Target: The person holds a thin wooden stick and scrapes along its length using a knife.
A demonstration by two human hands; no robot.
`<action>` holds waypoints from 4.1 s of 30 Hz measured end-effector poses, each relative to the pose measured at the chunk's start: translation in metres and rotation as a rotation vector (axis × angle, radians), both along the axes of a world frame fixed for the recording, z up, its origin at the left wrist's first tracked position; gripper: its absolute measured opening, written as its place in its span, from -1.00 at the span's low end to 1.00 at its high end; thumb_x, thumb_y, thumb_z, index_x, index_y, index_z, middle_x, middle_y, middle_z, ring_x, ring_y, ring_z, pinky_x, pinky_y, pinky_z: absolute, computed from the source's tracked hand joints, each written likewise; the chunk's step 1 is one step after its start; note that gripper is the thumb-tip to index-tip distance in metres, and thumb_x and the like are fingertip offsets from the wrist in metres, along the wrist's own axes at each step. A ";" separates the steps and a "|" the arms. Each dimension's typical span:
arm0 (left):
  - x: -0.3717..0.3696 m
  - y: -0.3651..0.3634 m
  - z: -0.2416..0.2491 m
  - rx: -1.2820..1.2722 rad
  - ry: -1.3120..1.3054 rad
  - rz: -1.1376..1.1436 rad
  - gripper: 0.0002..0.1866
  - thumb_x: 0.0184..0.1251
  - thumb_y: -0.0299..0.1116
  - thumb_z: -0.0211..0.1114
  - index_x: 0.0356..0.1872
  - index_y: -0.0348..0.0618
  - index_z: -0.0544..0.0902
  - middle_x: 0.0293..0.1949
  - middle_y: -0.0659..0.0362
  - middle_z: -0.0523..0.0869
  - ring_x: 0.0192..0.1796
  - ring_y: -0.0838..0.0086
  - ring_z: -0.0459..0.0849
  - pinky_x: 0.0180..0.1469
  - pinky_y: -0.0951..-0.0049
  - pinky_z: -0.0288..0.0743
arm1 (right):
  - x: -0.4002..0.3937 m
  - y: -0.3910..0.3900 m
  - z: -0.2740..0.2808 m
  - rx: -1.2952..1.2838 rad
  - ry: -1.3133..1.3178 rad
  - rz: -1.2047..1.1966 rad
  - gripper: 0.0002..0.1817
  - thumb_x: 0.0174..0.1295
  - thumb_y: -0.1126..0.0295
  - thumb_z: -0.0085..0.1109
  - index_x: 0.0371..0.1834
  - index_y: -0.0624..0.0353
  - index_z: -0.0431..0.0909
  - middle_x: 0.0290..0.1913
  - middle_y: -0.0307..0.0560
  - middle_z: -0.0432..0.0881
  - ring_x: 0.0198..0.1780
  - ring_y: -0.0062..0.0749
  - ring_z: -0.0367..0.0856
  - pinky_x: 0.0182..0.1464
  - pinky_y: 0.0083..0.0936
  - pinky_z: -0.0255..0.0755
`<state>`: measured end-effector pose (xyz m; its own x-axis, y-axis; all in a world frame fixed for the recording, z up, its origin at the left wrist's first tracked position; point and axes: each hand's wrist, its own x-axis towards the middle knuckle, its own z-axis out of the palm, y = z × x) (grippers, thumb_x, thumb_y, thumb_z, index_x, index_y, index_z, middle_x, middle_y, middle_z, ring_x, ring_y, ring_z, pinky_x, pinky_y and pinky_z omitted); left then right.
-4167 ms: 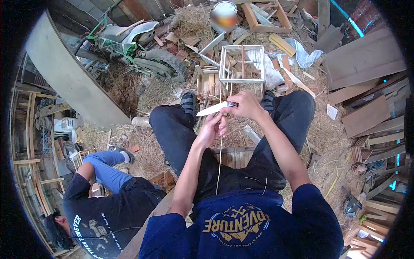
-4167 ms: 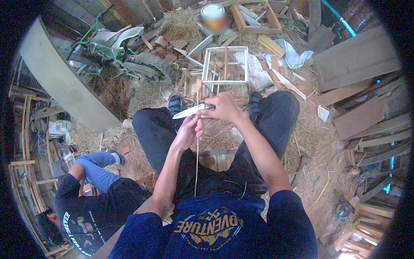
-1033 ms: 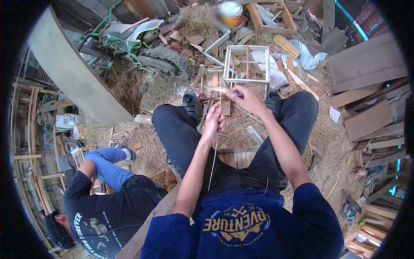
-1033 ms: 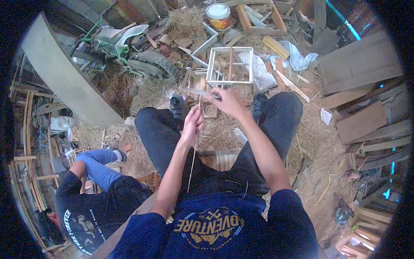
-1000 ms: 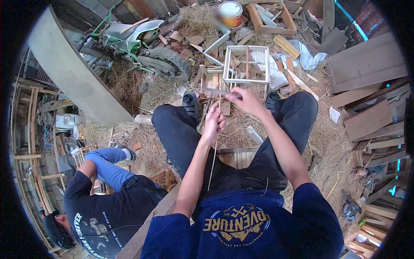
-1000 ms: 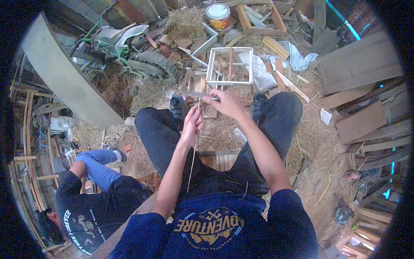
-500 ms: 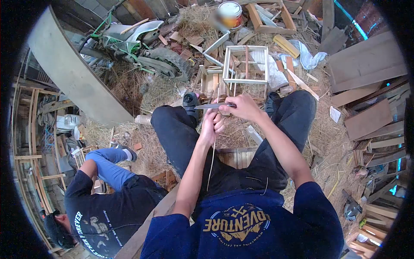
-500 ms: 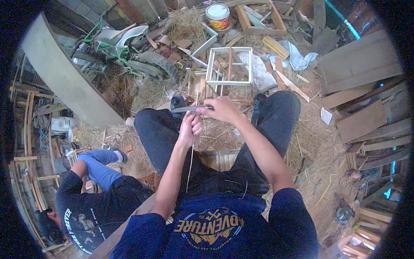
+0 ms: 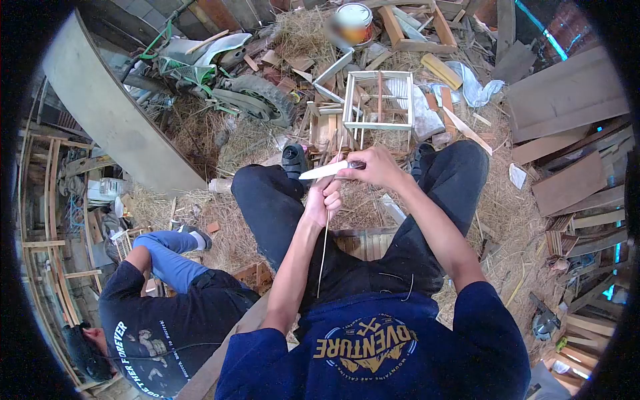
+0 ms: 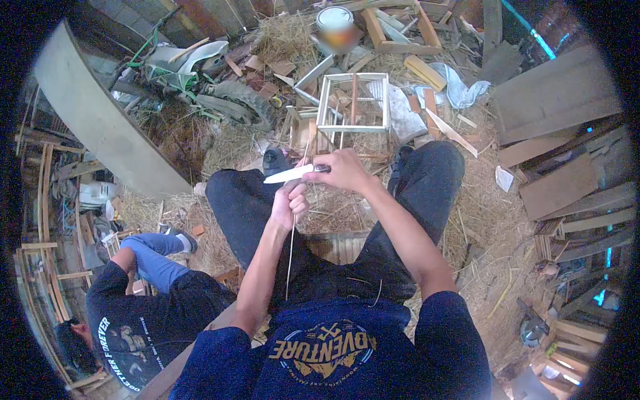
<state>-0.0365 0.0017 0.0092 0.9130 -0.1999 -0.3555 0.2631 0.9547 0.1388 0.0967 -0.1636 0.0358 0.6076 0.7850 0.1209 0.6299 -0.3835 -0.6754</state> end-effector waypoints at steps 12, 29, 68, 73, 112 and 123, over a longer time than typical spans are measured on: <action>-0.002 -0.006 -0.003 0.001 0.064 -0.033 -0.56 0.68 -0.26 -0.07 0.49 0.34 0.33 -0.66 0.47 0.05 -0.75 0.74 -0.07 -0.73 0.64 -0.20 | 0.018 -0.019 -0.003 0.062 -0.080 -0.183 -0.52 0.17 -0.21 0.34 -0.36 0.03 0.73 -0.65 -0.04 0.56 -0.60 -0.18 0.55 -0.47 -0.31 0.35; 0.006 -0.019 -0.002 0.561 -0.042 -0.049 -0.59 0.67 -0.17 -0.08 0.43 0.05 0.29 -0.62 0.35 0.26 -0.68 0.67 0.12 -0.61 0.60 0.01 | 0.014 -0.009 -0.019 -0.014 -0.092 -0.161 -0.46 0.25 -0.23 0.25 -0.45 0.08 0.64 -0.65 0.03 0.53 -0.56 0.02 0.57 -0.46 -0.18 0.36; 0.006 -0.029 -0.003 0.709 -0.039 0.005 -0.63 0.61 -0.36 0.08 0.35 -0.17 0.47 -0.58 0.41 0.29 -0.60 0.71 0.16 -0.55 0.60 0.08 | 0.009 -0.020 -0.016 0.103 -0.155 -0.051 -0.46 0.06 -0.31 0.38 -0.44 -0.01 0.76 -0.75 -0.05 0.48 -0.68 -0.15 0.54 -0.53 -0.30 0.36; 0.004 -0.021 0.003 0.696 -0.036 -0.010 -0.64 0.64 -0.28 0.09 0.32 -0.15 0.50 -0.59 0.42 0.26 -0.59 0.73 0.15 -0.54 0.61 0.07 | 0.018 -0.020 -0.016 0.018 -0.177 -0.128 -0.42 0.04 -0.37 0.34 -0.40 -0.05 0.79 -0.72 -0.02 0.54 -0.62 -0.08 0.60 -0.47 -0.26 0.44; 0.012 -0.020 -0.004 0.754 0.092 0.143 -0.83 0.60 -0.27 0.09 0.00 -0.13 0.48 -0.58 0.38 0.42 -0.67 0.73 0.23 -0.61 0.65 0.10 | 0.010 0.014 0.008 -0.182 0.150 -0.023 -0.32 0.21 -0.39 0.13 -0.39 0.10 0.71 -0.49 0.13 0.66 -0.33 0.09 0.70 -0.21 -0.09 0.53; 0.011 -0.025 -0.004 0.713 0.067 0.146 -0.88 0.62 -0.27 0.06 -0.12 -0.05 0.44 -0.62 0.42 0.29 -0.71 0.72 0.15 -0.64 0.62 0.02 | 0.007 0.010 0.002 -0.159 0.107 -0.008 -0.37 0.22 -0.33 0.16 -0.30 0.08 0.74 -0.45 0.10 0.69 -0.31 0.08 0.71 -0.19 -0.08 0.54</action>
